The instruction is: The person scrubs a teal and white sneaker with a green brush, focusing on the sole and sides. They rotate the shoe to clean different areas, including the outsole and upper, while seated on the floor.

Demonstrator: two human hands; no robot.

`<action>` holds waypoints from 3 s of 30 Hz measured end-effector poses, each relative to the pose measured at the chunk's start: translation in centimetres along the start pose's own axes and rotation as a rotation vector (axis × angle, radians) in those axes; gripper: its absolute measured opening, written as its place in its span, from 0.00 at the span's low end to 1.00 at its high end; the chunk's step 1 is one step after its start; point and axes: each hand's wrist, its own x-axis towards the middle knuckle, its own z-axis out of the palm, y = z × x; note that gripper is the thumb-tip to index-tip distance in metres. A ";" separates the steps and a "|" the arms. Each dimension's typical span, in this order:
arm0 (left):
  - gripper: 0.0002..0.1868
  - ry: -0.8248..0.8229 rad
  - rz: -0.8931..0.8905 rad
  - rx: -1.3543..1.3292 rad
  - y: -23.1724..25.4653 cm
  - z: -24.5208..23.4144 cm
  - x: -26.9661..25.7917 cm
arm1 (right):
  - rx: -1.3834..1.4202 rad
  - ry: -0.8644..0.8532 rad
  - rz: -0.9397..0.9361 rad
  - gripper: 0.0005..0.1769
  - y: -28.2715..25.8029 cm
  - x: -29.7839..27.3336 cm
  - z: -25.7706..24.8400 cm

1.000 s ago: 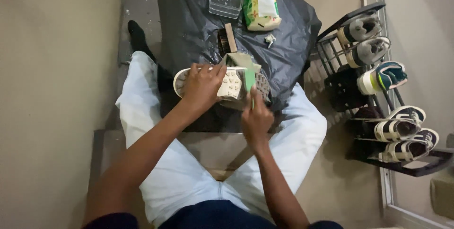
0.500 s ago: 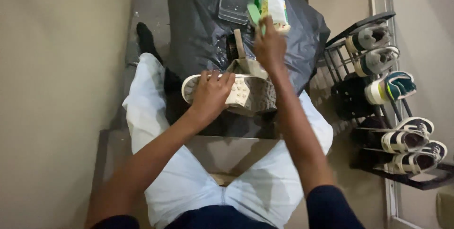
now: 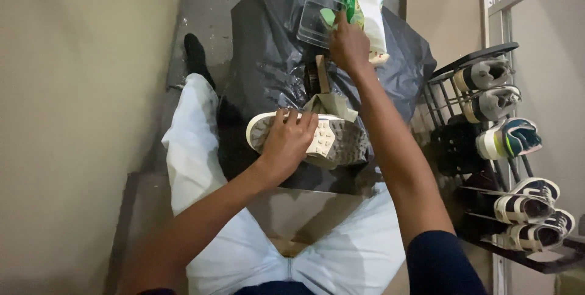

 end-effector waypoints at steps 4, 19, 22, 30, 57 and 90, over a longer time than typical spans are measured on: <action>0.27 -0.079 -0.009 0.006 0.1 0.0 0.0 | -0.053 -0.007 0.025 0.11 -0.2 0.1 -0.2; 0.27 0.058 -0.007 0.009 0.2 0.4 -0.1 | 0.028 0.140 -0.025 0.13 -0.5 -1.5 -3.0; 0.36 0.008 0.004 -0.045 0.0 0.5 -0.2 | 0.272 0.030 0.182 0.14 -2.7 -5.2 -6.7; 0.58 -0.138 0.106 -0.069 -0.7 -3.1 0.5 | 0.340 0.420 0.289 0.23 -6.1 -26.3 -8.2; 0.55 -0.104 0.081 -0.096 -0.4 -2.9 0.5 | -0.137 0.521 0.082 0.26 -4.5 -31.8 -0.5; 0.53 -0.164 0.020 -0.079 -0.1 -1.2 -0.3 | -0.172 0.624 0.026 0.29 -4.9 -26.8 0.2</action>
